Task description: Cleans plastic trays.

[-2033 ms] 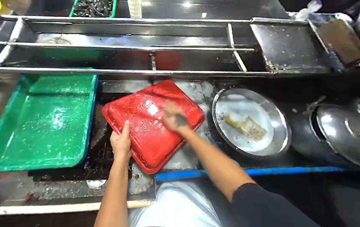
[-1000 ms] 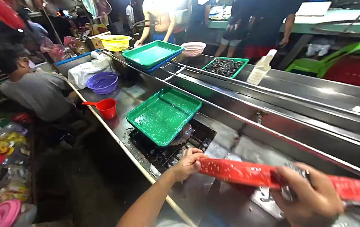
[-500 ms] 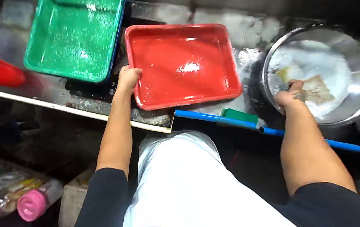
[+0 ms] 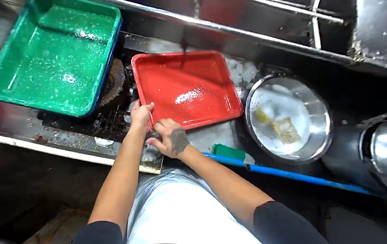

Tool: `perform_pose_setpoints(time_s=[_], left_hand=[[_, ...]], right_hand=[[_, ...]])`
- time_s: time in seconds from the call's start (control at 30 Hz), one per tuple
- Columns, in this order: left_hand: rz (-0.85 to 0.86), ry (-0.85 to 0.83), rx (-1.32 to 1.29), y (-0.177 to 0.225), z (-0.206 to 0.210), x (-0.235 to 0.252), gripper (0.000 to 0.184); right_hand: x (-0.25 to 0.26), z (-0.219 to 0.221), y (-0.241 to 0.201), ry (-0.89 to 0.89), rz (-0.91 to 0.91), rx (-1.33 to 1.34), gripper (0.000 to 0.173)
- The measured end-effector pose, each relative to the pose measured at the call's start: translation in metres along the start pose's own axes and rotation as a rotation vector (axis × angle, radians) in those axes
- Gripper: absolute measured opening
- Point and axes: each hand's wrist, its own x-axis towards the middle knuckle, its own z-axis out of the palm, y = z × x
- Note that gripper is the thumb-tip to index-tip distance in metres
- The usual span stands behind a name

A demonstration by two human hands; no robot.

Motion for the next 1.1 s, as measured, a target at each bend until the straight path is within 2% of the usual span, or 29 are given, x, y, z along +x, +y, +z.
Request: perform_pose_setpoints(time_s=[0.03,0.07,0.1,0.17,0.2,0.23,0.27,0.3,0.33,0.37,0.4,0.43,0.5,0.53,0.57,0.6,0.63,0.67,0.7,0.73,0.77,0.83,0.87,0.93,0.97,1.03,1.07,1.1], left_hand=[[0.013,-0.006,0.035,0.006,0.002,0.001,0.051],[0.03,-0.008,0.063,0.01,0.0,0.003,0.05],[0.035,0.006,0.084,0.014,-0.003,0.005,0.047],[0.012,0.066,0.083,0.019,-0.018,0.01,0.041],[-0.009,0.088,0.073,0.02,-0.023,0.012,0.039],[-0.028,0.106,0.068,0.019,-0.023,0.014,0.038],[-0.039,0.11,0.067,0.016,-0.02,0.017,0.036],[-0.041,0.089,0.071,0.012,-0.015,0.021,0.036],[-0.032,0.058,0.081,0.008,-0.01,0.025,0.035],[-0.018,0.033,0.098,0.006,-0.01,0.026,0.033],[-0.003,0.016,0.112,0.006,-0.014,0.028,0.032],[0.006,0.009,0.119,0.008,-0.021,0.029,0.032],[0.02,0.015,0.114,0.016,-0.028,0.034,0.032],[0.015,0.025,0.108,0.021,-0.024,0.037,0.031],[-0.002,0.034,0.116,0.022,-0.021,0.037,0.031],[-0.019,0.029,0.133,0.022,-0.018,0.038,0.032],[-0.023,0.003,0.144,0.023,-0.01,0.039,0.032],[-0.018,-0.035,0.156,0.026,-0.002,0.039,0.032],[-0.012,-0.06,0.176,0.031,0.001,0.04,0.032],[-0.013,-0.069,0.203,0.035,-0.006,0.04,0.032],[-0.011,-0.057,0.227,0.042,-0.016,0.043,0.034],[0.007,-0.044,0.204,0.065,-0.039,0.056,0.038],[0.007,-0.085,0.133,0.074,-0.048,0.063,0.038],[0.065,-0.276,-0.132,0.078,-0.062,0.063,0.03],[0.099,-0.433,-0.283,0.074,-0.063,0.058,0.05],[0.085,-0.612,-0.481,0.051,-0.044,0.036,0.087],[0.092,-0.646,-0.46,0.029,-0.027,0.017,0.091],[0.1,-0.567,-0.376,0.005,-0.004,-0.007,0.078]], right_hand=[[0.002,0.0,0.006,0.008,-0.119,0.004,0.034],[0.0,-0.008,0.032,0.021,-0.216,0.0,0.021],[-0.007,-0.022,0.074,0.03,-0.246,-0.033,0.02],[-0.025,-0.058,0.155,-0.025,-0.13,-0.182,0.02],[-0.026,-0.069,0.165,-0.083,-0.026,-0.226,0.019],[-0.02,-0.069,0.147,-0.141,0.091,-0.241,0.019],[-0.01,-0.056,0.111,-0.161,0.168,-0.24,0.021],[0.001,-0.039,0.069,-0.145,0.172,-0.232,0.02],[0.008,-0.015,0.048,-0.027,0.079,-0.227,0.013],[0.011,0.0,0.048,0.051,-0.025,-0.207,0.01],[0.009,0.003,0.066,0.062,-0.081,-0.178,0.012],[0.001,-0.006,0.096,0.037,-0.047,-0.18,0.017],[-0.021,-0.041,0.158,-0.007,0.216,-0.293,0.025],[-0.021,-0.059,0.166,-0.036,0.354,-0.343,0.025],[-0.017,-0.064,0.154,-0.076,0.446,-0.333,0.026],[-0.011,-0.053,0.126,-0.091,0.458,-0.289,0.028],[-0.002,-0.04,0.094,-0.095,0.398,-0.238,0.027],[0.007,-0.029,0.072,-0.065,0.263,-0.207,0.022],[0.012,-0.023,0.07,-0.024,0.115,-0.185,0.016],[0.007,-0.022,0.085,-0.014,0.027,-0.15,0.015],[-0.005,-0.027,0.116,-0.019,0.018,-0.155,0.018],[-0.026,-0.056,0.181,-0.07,0.133,-0.295,0.024],[-0.03,-0.068,0.194,-0.107,0.188,-0.357,0.025],[-0.026,-0.076,0.173,-0.214,0.293,-0.324,0.028],[-0.023,-0.073,0.152,-0.205,0.327,-0.26,0.032],[-0.009,-0.068,0.102,-0.096,0.318,-0.144,0.036],[-0.003,-0.062,0.074,-0.021,0.292,-0.104,0.036],[-0.002,-0.052,0.047,0.045,0.266,-0.071,0.035]])
